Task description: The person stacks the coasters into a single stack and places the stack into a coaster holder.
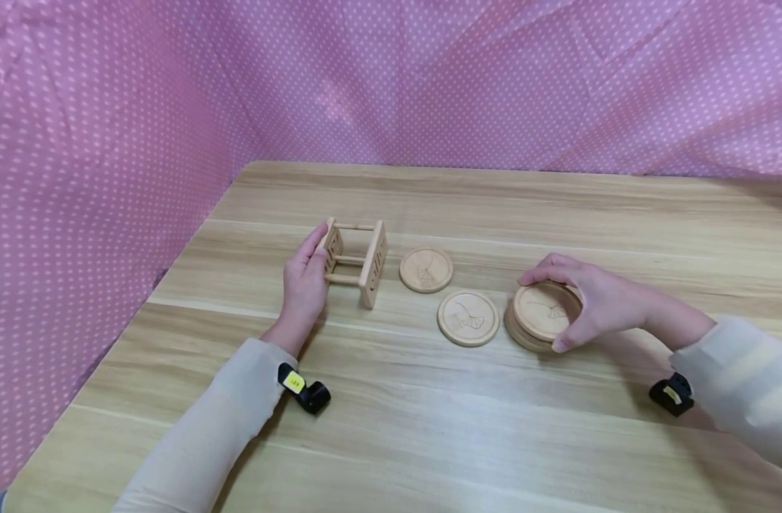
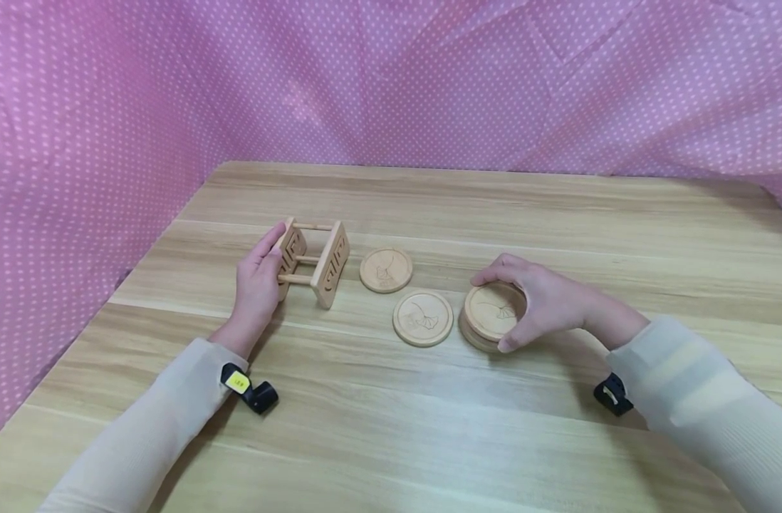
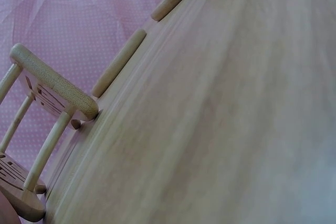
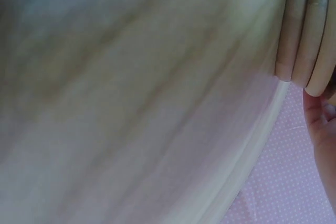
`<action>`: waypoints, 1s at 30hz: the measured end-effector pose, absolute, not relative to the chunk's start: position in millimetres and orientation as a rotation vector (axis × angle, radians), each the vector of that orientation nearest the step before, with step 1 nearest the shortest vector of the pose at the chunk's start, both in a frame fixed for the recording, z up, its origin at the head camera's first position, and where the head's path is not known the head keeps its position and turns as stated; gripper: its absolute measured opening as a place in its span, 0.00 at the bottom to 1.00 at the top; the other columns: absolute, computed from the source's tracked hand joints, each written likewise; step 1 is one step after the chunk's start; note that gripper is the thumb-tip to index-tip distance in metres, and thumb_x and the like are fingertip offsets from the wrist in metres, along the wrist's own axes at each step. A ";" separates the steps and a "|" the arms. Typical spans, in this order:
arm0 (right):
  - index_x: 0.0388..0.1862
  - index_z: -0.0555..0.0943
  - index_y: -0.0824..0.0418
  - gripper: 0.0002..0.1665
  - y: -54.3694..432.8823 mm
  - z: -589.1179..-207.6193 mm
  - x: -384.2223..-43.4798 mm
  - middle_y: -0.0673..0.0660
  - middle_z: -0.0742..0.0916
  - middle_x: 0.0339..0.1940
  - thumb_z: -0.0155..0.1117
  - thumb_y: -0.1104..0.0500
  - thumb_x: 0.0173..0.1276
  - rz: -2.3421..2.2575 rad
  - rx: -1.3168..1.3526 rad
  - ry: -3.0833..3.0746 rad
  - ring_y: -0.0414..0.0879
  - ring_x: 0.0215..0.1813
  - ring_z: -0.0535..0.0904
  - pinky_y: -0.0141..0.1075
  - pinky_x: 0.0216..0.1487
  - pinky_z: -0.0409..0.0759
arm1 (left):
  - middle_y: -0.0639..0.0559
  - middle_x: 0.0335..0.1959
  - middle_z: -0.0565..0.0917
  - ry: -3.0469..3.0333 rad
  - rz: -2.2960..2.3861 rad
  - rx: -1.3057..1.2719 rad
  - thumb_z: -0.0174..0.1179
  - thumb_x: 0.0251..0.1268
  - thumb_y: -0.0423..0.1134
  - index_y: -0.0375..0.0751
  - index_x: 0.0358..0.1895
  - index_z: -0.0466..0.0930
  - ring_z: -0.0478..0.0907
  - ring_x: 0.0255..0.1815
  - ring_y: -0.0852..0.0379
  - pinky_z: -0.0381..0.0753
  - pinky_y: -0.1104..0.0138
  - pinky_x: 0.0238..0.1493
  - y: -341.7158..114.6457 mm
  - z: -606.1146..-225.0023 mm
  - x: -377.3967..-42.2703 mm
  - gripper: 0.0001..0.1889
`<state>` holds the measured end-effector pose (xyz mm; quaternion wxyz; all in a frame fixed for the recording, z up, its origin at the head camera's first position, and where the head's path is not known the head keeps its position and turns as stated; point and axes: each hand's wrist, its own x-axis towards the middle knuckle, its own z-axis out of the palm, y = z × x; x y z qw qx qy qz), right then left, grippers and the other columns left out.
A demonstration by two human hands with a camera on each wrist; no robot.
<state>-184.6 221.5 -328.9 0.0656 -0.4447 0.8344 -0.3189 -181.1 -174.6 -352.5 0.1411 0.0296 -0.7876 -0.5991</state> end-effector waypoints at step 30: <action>0.68 0.63 0.59 0.60 220.9 -327.5 -181.7 0.62 0.68 0.64 0.81 0.50 0.34 -0.918 -1.229 2.540 0.55 0.64 0.61 0.54 0.64 0.61 | 0.58 0.68 0.64 -2.281 -1.740 0.097 0.38 0.73 0.34 0.49 0.67 0.64 0.58 0.69 0.63 0.58 0.69 0.69 -174.8 -353.3 -181.6 0.22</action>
